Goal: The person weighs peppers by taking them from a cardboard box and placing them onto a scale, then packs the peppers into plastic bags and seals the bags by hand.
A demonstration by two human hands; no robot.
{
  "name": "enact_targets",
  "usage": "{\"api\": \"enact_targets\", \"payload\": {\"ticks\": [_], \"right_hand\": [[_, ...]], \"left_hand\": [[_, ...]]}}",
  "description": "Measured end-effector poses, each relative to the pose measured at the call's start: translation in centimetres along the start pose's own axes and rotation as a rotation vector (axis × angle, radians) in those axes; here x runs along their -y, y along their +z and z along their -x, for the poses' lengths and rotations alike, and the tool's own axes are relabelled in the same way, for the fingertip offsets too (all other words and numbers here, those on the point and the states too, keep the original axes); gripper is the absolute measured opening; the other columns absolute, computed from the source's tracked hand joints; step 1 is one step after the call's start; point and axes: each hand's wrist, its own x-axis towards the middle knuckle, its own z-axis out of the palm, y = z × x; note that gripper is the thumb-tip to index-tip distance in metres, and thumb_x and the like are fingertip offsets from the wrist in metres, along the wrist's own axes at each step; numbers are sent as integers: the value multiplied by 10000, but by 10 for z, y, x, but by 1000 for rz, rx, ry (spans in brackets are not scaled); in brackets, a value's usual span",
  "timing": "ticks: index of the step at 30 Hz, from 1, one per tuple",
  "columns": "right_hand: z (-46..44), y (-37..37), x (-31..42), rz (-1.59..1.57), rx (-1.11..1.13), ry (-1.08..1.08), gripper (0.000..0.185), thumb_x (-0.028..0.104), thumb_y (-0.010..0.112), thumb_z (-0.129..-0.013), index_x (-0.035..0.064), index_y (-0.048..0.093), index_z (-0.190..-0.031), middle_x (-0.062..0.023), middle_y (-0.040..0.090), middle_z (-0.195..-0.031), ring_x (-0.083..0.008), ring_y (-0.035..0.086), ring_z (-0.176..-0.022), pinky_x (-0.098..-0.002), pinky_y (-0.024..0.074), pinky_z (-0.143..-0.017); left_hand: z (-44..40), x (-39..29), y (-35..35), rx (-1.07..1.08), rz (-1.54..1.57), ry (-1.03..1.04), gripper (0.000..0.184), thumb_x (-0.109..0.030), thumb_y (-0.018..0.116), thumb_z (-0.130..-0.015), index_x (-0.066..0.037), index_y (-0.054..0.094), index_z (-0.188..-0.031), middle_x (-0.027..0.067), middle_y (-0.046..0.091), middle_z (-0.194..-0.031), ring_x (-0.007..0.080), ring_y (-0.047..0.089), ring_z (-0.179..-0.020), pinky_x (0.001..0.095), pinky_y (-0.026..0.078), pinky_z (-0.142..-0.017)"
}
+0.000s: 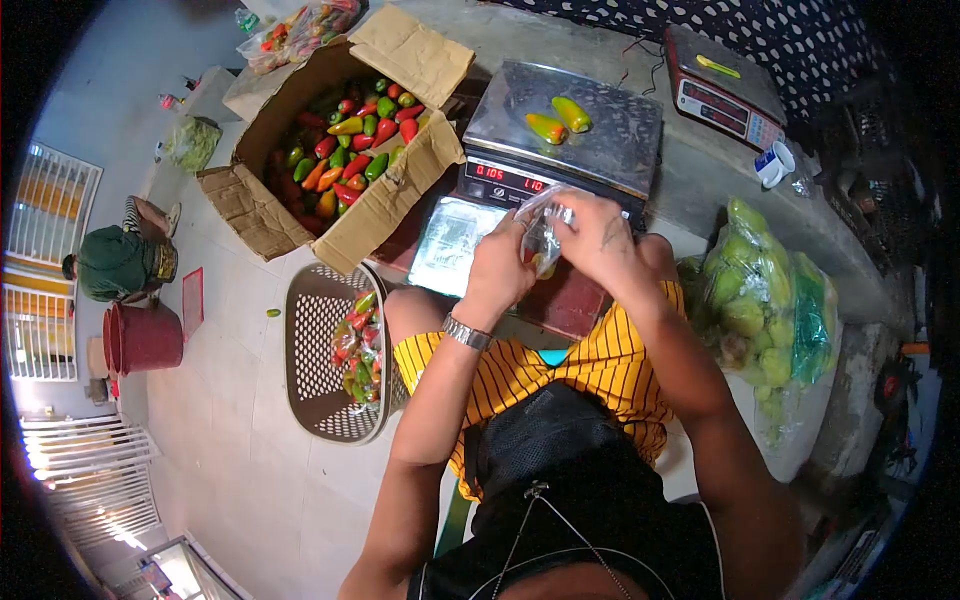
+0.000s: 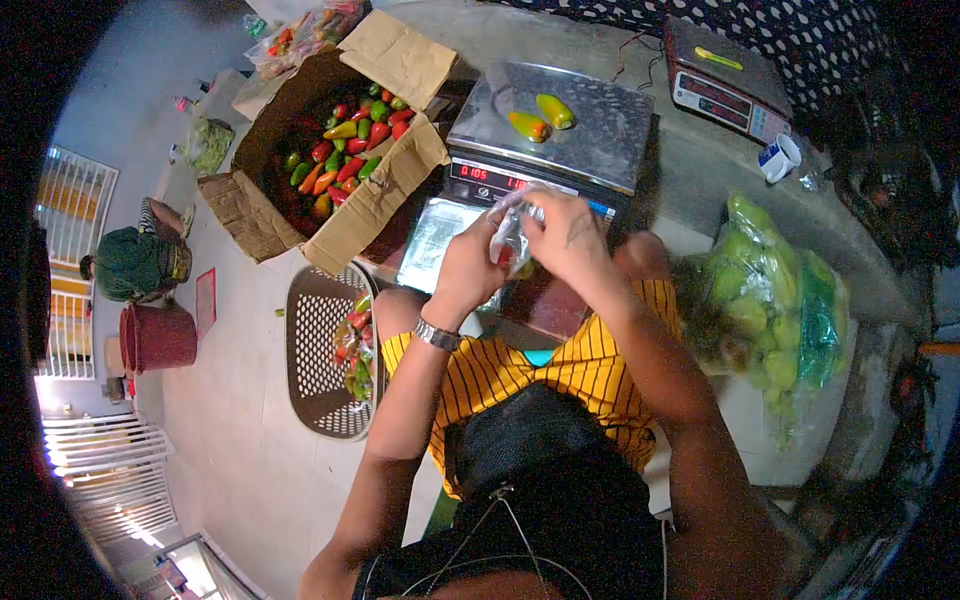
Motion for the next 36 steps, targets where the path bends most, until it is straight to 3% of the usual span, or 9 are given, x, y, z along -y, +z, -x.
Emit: {"api": "enact_targets", "payload": {"ticks": [4,6,9,14,16,19,27,32,36], "right_hand": [[-70,1,-30,76,-259,2,142,206,773,-840,82,741,-901,-133,701,-751,-258,685,-628,-374,524,-600],[-109,8,-65,350,-219,-93,481,353,841,-785,140,726,-1200,-173,651,-1299,-315,659,-1133,-428,519,-942],[-138,26,-75,473,112,180,673,418,887,-691,178,706,-1293,-186,560,-1441,-345,572,-1293,-429,441,-1107],[-132,41,-112,344,158,46,528,401,806,-779,123,742,-1222,-205,634,-1340,-375,620,-1198,-453,496,-1037],[-99,5,-48,-644,401,583,505,322,720,-860,26,684,-1268,-187,693,-1224,-343,692,-1026,-422,562,-892],[-25,-2,-17,-1730,544,797,539,261,600,-950,-39,530,-1393,-187,684,-1235,-318,700,-995,-438,579,-836],[-3,-1,16,-963,766,876,502,398,668,-944,35,631,-1288,-137,719,-1132,-274,730,-988,-468,585,-881],[-17,-2,26,73,636,243,922,755,732,-757,-20,635,-1248,-260,685,-1173,-424,682,-1081,-438,542,-968],[-20,-28,47,361,477,26,761,591,817,-761,42,659,-1264,-137,640,-1293,-352,610,-1212,-445,467,-1036]], "left_hand": [[3,-16,-22,24,-41,-109,783,-61,823,-692,-92,554,-1426,244,722,-1066,427,703,-954,472,567,-841],[4,-15,-25,23,-56,-155,774,-57,822,-689,-86,563,-1417,252,724,-1032,434,703,-942,478,564,-836],[6,-3,-21,-64,-38,-102,761,-69,826,-692,-84,573,-1410,264,718,-1012,438,701,-938,481,560,-832],[14,-4,-31,-140,1,-128,761,-79,817,-699,-74,567,-1418,283,710,-976,440,699,-919,478,554,-823],[15,0,-31,-150,-18,-133,773,-108,836,-700,-71,565,-1423,273,714,-946,427,708,-888,469,557,-795],[14,-1,-27,-107,2,-218,839,-149,865,-698,-79,529,-1463,243,718,-896,396,718,-829,449,559,-745],[25,-11,-28,-141,46,-196,986,-149,874,-698,-100,401,-1563,226,727,-934,367,729,-851,429,561,-750],[24,-6,-21,-225,-27,-118,867,-162,841,-728,-48,479,-1507,250,724,-940,404,719,-853,447,570,-746],[22,-25,-59,-184,-226,-102,666,-364,838,-784,-53,657,-1344,222,713,-809,387,710,-743,465,559,-679]]}}
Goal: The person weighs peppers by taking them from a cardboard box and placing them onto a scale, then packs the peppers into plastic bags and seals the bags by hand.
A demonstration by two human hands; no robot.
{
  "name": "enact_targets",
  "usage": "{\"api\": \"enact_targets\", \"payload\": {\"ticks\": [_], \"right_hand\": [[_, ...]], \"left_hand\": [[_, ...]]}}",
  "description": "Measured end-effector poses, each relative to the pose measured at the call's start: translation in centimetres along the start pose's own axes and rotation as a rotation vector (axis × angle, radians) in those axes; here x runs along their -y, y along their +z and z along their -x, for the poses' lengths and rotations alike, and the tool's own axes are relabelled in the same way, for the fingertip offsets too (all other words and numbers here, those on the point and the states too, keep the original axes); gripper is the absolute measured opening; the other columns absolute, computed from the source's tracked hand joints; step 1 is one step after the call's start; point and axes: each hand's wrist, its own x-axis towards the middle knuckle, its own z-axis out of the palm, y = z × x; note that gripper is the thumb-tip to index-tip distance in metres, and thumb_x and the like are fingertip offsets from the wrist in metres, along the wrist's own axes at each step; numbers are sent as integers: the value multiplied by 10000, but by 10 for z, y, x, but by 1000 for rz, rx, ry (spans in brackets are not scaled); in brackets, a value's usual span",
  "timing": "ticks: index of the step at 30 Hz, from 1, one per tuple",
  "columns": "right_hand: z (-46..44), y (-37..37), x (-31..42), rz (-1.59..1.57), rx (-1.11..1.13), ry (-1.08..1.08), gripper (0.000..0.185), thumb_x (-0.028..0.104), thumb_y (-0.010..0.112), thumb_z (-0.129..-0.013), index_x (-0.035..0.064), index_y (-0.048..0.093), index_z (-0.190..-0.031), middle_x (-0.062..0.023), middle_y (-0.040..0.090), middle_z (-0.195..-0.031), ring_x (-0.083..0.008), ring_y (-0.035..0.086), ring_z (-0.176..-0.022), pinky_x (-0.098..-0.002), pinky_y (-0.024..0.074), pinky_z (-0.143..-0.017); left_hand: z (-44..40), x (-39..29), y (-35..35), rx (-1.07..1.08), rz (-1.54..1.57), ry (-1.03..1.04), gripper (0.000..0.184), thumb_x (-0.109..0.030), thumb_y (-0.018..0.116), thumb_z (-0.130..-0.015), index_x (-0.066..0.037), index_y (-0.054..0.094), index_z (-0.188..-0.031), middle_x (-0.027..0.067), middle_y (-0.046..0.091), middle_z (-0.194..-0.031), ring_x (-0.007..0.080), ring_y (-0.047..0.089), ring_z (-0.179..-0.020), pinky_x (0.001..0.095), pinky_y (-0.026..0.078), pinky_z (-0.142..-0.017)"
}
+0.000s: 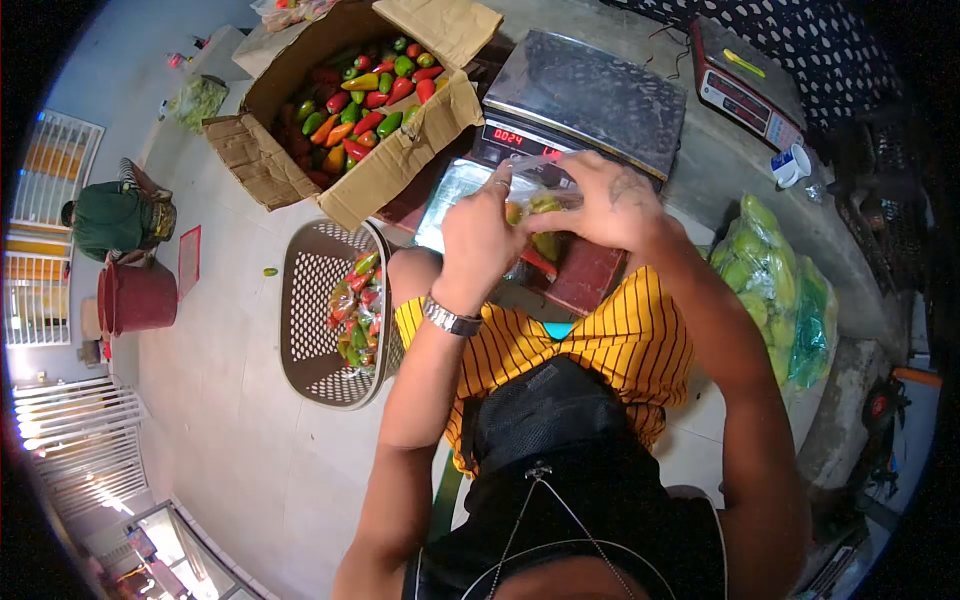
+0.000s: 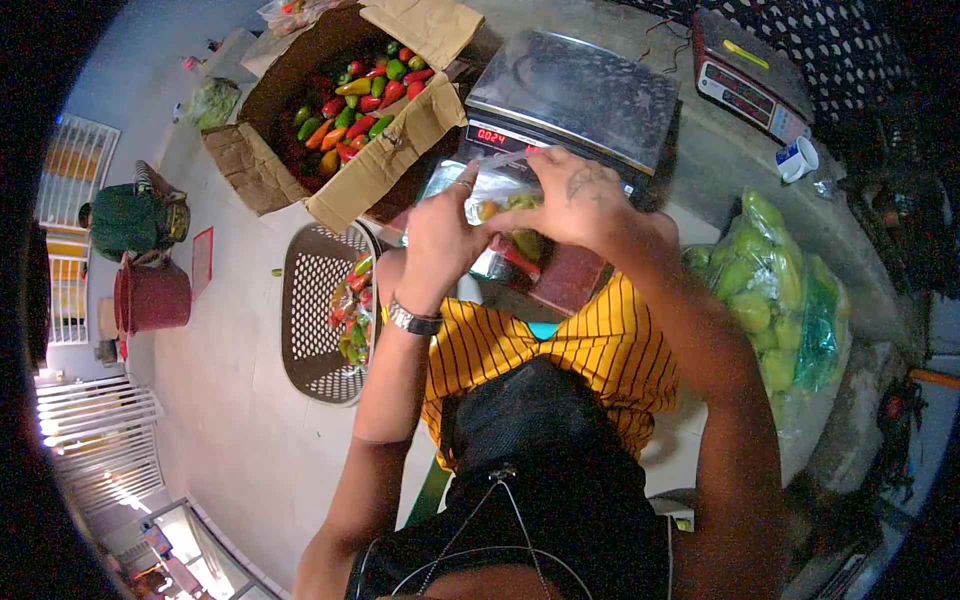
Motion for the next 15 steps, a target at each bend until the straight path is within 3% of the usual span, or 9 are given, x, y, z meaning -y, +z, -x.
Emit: {"api": "enact_targets", "payload": {"ticks": [3,4,5,6,8,10,13,14,15], "right_hand": [[4,-6,-35,243,-33,-329,514,414,800,-819,72,700,-1190,-112,657,-1156,-312,612,-1158,-443,418,-1054],[7,-12,-32,173,-43,-292,373,260,775,-841,73,692,-1152,-129,639,-1192,-325,572,-1226,-489,338,-1173],[5,-25,-29,172,-85,-363,343,256,777,-835,69,696,-1111,-119,636,-1162,-322,577,-1190,-482,361,-1141],[1,-48,-20,170,-126,-434,315,252,778,-829,65,700,-1069,-109,633,-1133,-319,583,-1154,-476,385,-1110],[-1,-79,-3,161,-333,-581,227,221,794,-789,44,690,-887,-82,620,-1043,-290,585,-1049,-434,447,-984],[5,-91,6,78,-319,-620,206,204,799,-777,49,685,-851,-79,624,-1032,-278,582,-1049,-416,450,-965],[4,-113,6,92,-480,-664,188,180,809,-773,50,683,-824,-79,626,-1014,-263,604,-967,-387,482,-890],[3,-117,4,120,-559,-674,184,172,813,-775,49,684,-819,-79,626,-1008,-258,615,-926,-377,497,-858],[5,-114,6,-24,-537,-573,174,163,810,-786,49,689,-836,-82,628,-989,-249,621,-882,-369,506,-823]], "left_hand": [[-7,3,-34,71,-194,39,452,-434,809,-817,-85,781,-1103,204,704,-749,377,706,-709,455,556,-656],[-10,-3,-47,45,-218,42,379,-436,799,-829,-97,792,-998,197,700,-730,374,703,-702,449,554,-651],[-13,-9,-61,18,-242,41,333,-438,790,-841,-109,802,-892,191,696,-710,371,701,-694,443,553,-647],[-17,-9,-71,37,-236,51,351,-450,798,-829,-103,787,-880,201,698,-735,386,693,-698,447,554,-645],[-21,-14,-89,-74,-24,103,269,-280,837,-825,-25,761,-859,153,711,-722,247,687,-622,368,536,-605],[-24,-26,-104,-46,324,54,192,-93,840,-815,50,717,-852,53,695,-700,75,615,-627,267,500,-590],[-26,-19,-109,-127,274,144,234,-121,858,-822,45,692,-809,32,684,-711,67,605,-642,247,490,-586],[-26,-21,-111,-178,493,35,284,-153,870,-831,21,656,-766,31,682,-719,68,601,-649,232,483,-584],[-28,-22,-111,-133,661,-41,322,-204,905,-804,-13,645,-823,19,682,-779,61,594,-688,218,472,-587]]}}
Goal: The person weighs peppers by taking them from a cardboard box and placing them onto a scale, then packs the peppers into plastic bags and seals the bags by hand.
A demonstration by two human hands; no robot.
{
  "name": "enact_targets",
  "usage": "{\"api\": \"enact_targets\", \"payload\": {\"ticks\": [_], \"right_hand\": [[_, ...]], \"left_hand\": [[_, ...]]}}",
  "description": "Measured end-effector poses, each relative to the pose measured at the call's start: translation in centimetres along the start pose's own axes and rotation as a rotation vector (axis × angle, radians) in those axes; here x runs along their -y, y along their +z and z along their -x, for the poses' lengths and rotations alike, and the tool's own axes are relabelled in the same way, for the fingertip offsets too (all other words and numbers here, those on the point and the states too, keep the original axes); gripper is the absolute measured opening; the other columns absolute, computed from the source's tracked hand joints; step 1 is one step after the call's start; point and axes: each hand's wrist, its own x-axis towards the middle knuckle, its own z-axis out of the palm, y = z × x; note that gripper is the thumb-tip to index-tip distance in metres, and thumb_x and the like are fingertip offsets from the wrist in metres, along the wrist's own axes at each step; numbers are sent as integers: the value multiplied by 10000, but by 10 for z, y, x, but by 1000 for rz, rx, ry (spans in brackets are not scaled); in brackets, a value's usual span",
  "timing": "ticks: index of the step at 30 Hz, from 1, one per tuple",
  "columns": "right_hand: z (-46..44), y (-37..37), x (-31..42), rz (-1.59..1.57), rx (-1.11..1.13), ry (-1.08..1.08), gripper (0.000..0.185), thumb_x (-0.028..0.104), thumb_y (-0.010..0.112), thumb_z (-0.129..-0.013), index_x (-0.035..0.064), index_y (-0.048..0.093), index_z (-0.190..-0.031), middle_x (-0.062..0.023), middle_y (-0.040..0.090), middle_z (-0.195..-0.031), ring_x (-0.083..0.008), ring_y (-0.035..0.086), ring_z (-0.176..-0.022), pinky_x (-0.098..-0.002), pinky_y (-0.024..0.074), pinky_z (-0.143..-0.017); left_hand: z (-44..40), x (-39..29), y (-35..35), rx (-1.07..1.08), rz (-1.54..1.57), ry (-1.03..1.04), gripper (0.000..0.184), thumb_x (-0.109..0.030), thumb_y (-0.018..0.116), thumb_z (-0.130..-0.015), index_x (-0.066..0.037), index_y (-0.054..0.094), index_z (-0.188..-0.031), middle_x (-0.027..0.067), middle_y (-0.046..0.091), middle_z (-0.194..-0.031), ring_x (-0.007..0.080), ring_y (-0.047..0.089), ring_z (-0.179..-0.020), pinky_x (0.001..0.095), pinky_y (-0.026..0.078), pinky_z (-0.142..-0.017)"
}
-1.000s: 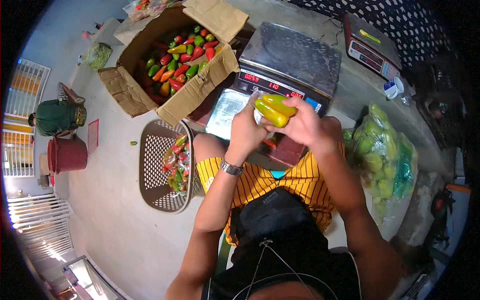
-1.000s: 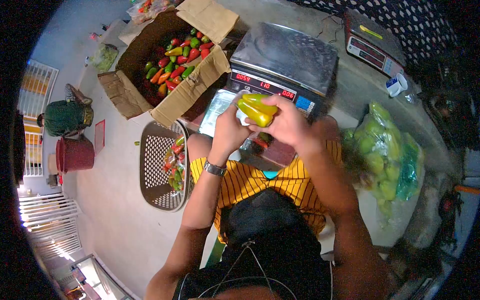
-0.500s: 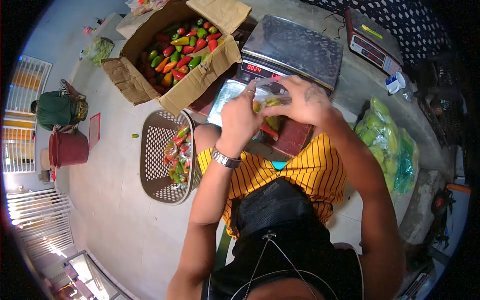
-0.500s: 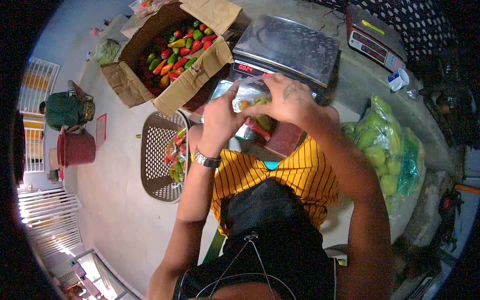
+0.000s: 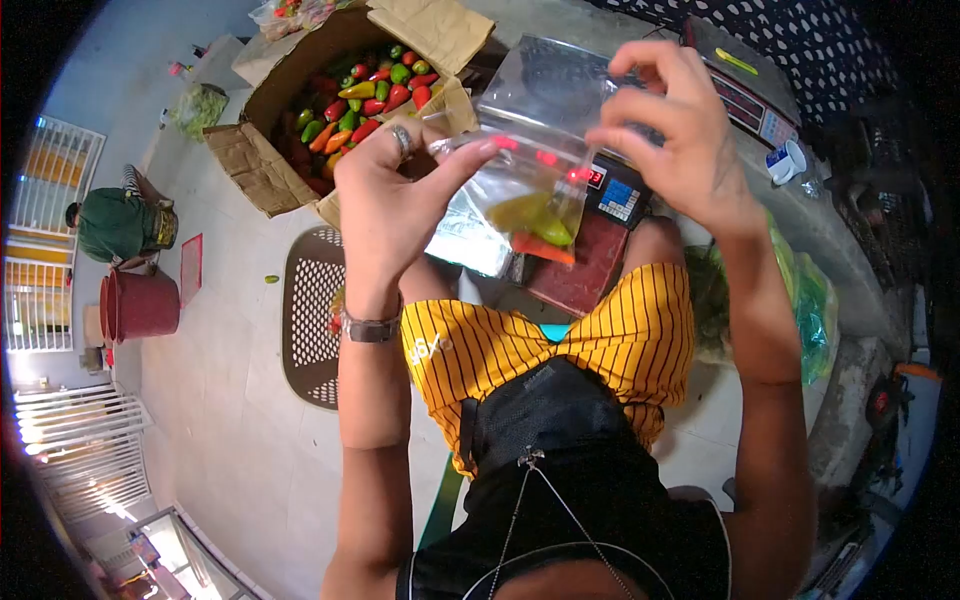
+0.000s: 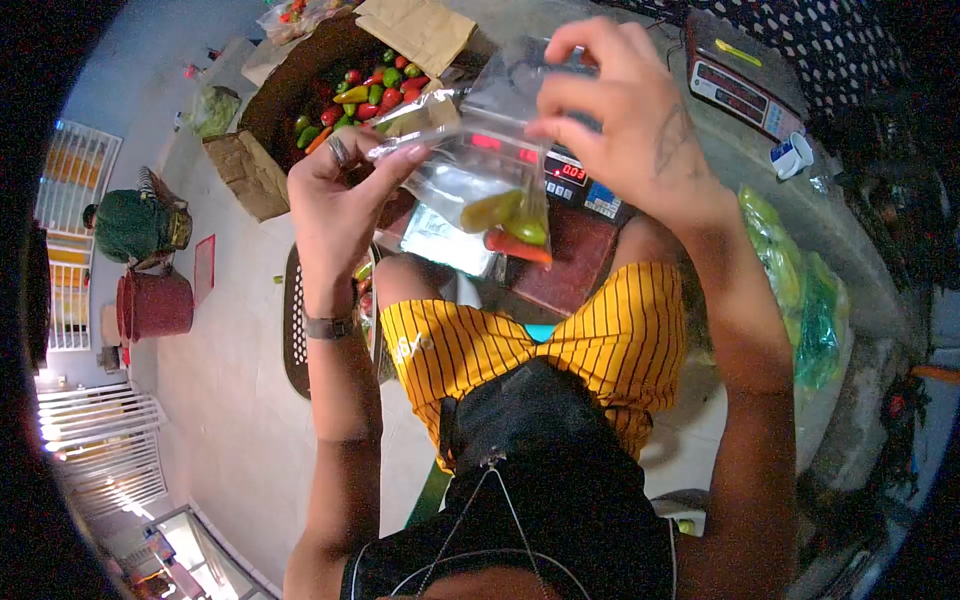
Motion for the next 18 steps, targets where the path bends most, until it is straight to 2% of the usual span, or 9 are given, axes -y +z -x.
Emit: {"api": "enact_targets", "payload": {"ticks": [3,4,6,9,11,12,13,15,18], "right_hand": [[-2,15,15,-398,79,344,162,130,804,-825,33,705,-907,-83,657,-914,-181,654,-753,-321,534,-704],[-2,22,25,-704,180,428,168,140,812,-829,41,711,-920,-54,699,-902,-149,669,-812,-292,543,-744],[-2,37,27,-993,155,452,392,191,857,-801,39,672,-1111,-74,697,-1125,-164,663,-1012,-304,528,-898],[11,48,16,-941,-305,319,703,248,899,-762,28,541,-1326,-128,592,-1374,-240,564,-1270,-360,446,-1065],[45,70,12,-563,156,278,949,280,931,-720,0,399,-1454,-159,438,-1542,-293,387,-1451,-407,342,-1170],[60,95,12,-557,221,349,839,262,868,-781,15,425,-1450,-161,489,-1487,-297,445,-1392,-409,374,-1146],[74,124,14,-694,158,543,731,244,804,-843,29,452,-1446,-164,540,-1432,-300,504,-1334,-411,406,-1122],[87,159,10,-889,56,805,526,209,677,-966,58,505,-1439,-168,642,-1321,-307,621,-1217,-415,470,-1073],[101,172,7,-945,-57,657,355,95,564,-1021,44,568,-1373,-160,655,-1290,-312,599,-1256,-400,457,-1069]], "left_hand": [[7,-4,35,164,-373,152,535,-309,951,-719,-4,643,-1033,58,685,-884,125,661,-776,286,533,-647],[2,28,59,69,-350,557,536,-340,912,-730,25,619,-991,136,645,-759,334,649,-658,395,526,-611],[-4,30,71,193,-299,504,367,-237,844,-791,14,641,-965,182,656,-750,380,665,-692,421,529,-616],[-10,7,58,130,-79,120,249,-176,789,-847,6,630,-791,165,618,-668,276,671,-642,374,511,-598],[-12,-14,58,204,110,17,228,-114,783,-877,-15,609,-768,51,627,-667,151,646,-636,297,511,-590],[-13,-22,56,240,198,-34,233,-83,779,-892,-26,599,-756,-6,631,-667,88,633,-633,258,511,-586],[-14,-28,51,220,-144,159,231,-76,781,-907,-40,560,-847,-2,650,-785,86,644,-715,248,539,-634],[-11,-23,43,202,238,108,266,-62,788,-891,-38,556,-1019,50,658,-968,110,650,-844,266,556,-732],[-9,20,13,141,210,88,726,-166,891,-803,-50,462,-1377,140,551,-1323,218,619,-1136,402,554,-953]]}}
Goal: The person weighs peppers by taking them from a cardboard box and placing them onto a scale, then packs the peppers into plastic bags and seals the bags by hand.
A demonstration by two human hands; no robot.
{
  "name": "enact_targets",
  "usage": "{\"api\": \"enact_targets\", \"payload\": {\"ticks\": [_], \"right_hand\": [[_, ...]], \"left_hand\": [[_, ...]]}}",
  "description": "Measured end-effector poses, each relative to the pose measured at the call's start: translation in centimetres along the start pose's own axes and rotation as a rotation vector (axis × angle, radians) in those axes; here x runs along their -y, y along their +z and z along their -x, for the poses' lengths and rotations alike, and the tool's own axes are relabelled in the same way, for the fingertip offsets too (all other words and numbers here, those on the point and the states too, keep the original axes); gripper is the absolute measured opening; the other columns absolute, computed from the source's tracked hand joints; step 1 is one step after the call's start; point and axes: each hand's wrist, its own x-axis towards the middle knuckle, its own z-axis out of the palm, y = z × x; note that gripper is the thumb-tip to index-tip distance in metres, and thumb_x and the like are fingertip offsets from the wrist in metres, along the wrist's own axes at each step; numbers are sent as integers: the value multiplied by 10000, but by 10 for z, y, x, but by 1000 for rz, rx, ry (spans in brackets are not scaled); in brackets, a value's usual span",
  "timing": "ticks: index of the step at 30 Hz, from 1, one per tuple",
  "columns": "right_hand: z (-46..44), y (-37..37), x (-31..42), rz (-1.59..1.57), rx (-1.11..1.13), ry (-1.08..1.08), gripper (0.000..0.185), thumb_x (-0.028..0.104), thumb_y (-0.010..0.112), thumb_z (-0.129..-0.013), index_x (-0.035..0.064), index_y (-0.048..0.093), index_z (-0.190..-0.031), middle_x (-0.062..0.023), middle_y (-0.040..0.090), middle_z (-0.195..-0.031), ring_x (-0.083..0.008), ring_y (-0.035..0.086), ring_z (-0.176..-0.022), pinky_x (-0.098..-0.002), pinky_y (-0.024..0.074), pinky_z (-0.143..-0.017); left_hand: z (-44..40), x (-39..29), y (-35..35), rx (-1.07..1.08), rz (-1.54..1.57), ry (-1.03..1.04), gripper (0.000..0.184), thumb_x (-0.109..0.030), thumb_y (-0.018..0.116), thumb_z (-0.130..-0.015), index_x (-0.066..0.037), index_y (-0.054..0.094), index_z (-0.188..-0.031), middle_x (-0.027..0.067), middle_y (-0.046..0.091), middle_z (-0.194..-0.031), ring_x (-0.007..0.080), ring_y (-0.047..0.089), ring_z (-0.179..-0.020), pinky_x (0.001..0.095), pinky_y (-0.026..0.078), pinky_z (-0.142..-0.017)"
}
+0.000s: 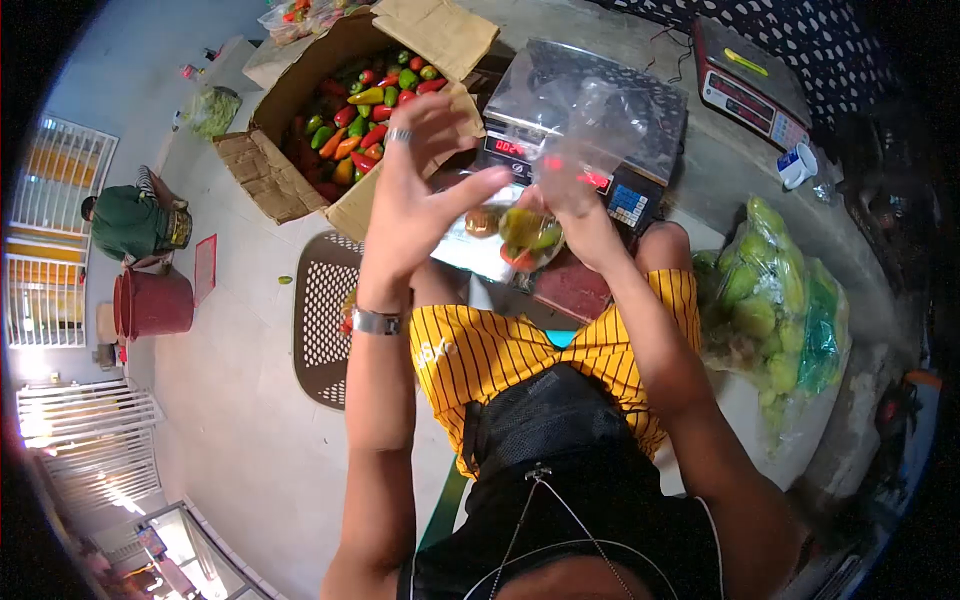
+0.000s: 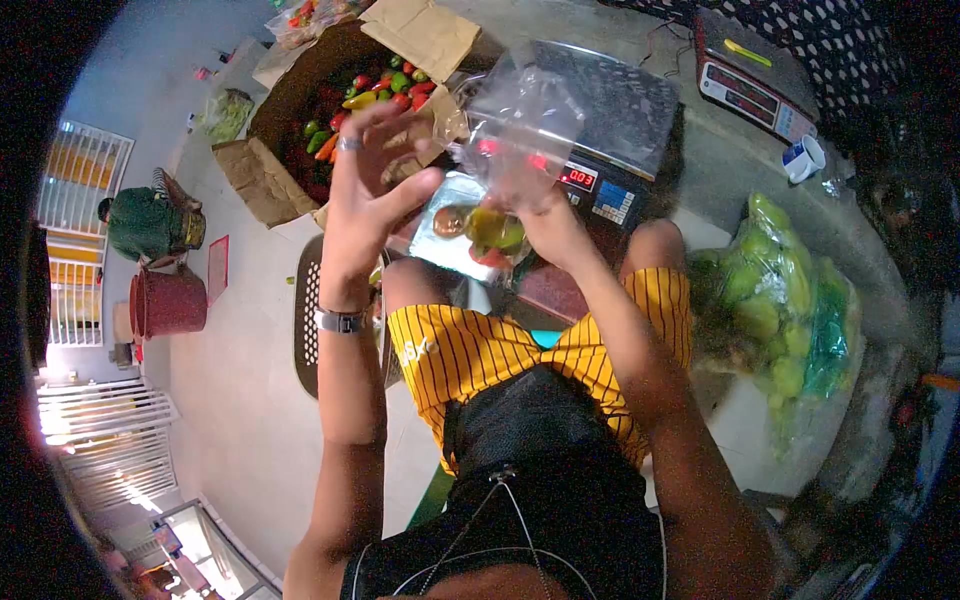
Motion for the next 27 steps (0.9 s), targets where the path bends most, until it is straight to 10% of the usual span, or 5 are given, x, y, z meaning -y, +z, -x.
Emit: {"api": "enact_targets", "payload": {"ticks": [4,6,13,20,27], "right_hand": [[-9,8,18,374,191,-475,293,186,583,-1001,66,698,-1242,-157,711,-1221,-288,678,-1143,-377,526,-1004],[-8,25,15,265,210,-356,208,88,595,-917,20,700,-1083,-163,717,-1027,-327,707,-986,-410,555,-882],[0,5,39,103,414,19,165,82,663,-951,15,683,-1100,-102,730,-1042,-190,704,-957,-336,537,-874],[26,22,47,-245,330,177,184,134,596,-1028,17,643,-1161,-69,659,-1035,-128,602,-977,-315,501,-894],[44,26,77,-352,244,235,186,56,493,-1011,24,621,-1142,-31,617,-984,-115,572,-899,-290,488,-807]], "left_hand": [[31,62,-11,499,51,-657,754,-280,866,-843,-19,447,-1411,155,602,-1280,233,600,-1180,359,526,-969],[56,92,5,761,371,-870,732,-330,863,-833,-14,513,-1393,152,637,-1211,249,592,-1189,362,510,-971],[69,110,35,676,-36,-321,283,-250,841,-813,-33,733,-960,57,680,-1151,172,629,-1055,357,509,-883],[93,128,60,604,-442,191,180,-165,762,-849,-23,732,-956,104,729,-962,213,685,-948,368,545,-822],[120,113,65,548,-132,-268,166,-152,752,-895,-29,749,-1006,118,714,-1123,234,652,-1075,372,494,-976]]}}
